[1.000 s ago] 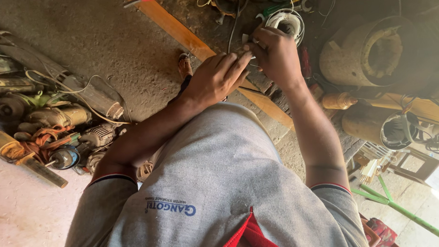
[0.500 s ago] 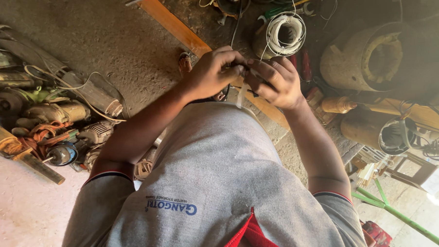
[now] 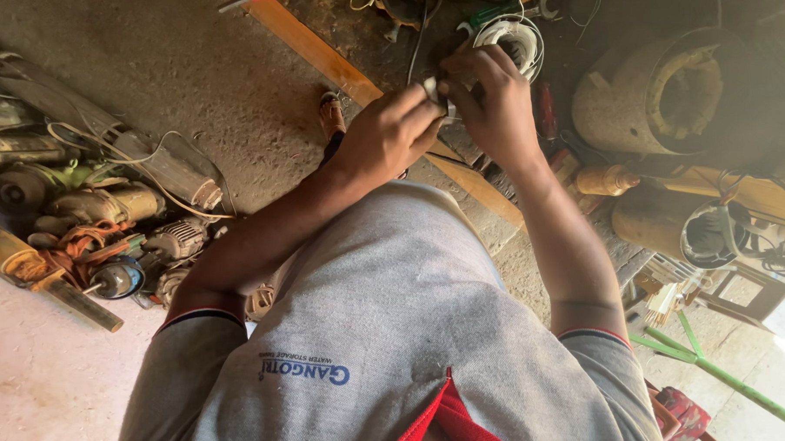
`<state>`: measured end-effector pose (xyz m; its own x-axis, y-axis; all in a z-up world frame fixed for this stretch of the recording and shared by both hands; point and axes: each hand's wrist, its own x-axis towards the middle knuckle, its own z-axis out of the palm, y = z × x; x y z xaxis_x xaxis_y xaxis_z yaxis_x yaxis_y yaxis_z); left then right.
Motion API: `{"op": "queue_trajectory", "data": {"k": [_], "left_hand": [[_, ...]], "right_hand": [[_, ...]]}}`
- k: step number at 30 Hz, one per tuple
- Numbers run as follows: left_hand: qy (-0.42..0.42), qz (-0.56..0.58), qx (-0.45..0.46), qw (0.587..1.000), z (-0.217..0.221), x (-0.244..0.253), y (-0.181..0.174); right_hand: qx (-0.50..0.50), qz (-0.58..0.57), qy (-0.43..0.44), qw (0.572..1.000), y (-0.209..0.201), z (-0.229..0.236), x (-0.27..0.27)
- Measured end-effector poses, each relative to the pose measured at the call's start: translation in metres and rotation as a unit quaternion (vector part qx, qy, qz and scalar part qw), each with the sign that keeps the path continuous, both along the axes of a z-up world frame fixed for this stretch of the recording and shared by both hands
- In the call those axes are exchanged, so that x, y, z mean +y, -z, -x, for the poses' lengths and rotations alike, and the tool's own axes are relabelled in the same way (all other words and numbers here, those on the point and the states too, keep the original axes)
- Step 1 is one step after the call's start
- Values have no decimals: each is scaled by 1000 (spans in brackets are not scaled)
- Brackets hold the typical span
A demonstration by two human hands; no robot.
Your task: The person strips the insulation from several colored wires using a knife, twists the exposed ends together, and wraps the connections with electrical tape. They also cut a piece of black conduit tubing and place it over the taped wire bundle.
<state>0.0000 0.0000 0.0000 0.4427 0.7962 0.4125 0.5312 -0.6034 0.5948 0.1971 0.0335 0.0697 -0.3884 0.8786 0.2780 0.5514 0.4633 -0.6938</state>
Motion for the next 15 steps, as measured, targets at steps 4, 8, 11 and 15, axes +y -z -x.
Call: {"op": "queue_trajectory", "data": {"k": [4,8,11,15], "left_hand": [[61,327,-163,929,13,16,-5],[134,422,-285,850,21,22,-9],[52,193,-106,974,15,20,-13],[24,110,-69,991,10,7,-13]], "right_hand": [[72,-4,-79,994,-11,-6,-17],[-41,-223,-120,966,-1,-11,-20],[-63,-291,-118,947,9,-13,-15],[20,-112,11,993,17,-9,-10]]}}
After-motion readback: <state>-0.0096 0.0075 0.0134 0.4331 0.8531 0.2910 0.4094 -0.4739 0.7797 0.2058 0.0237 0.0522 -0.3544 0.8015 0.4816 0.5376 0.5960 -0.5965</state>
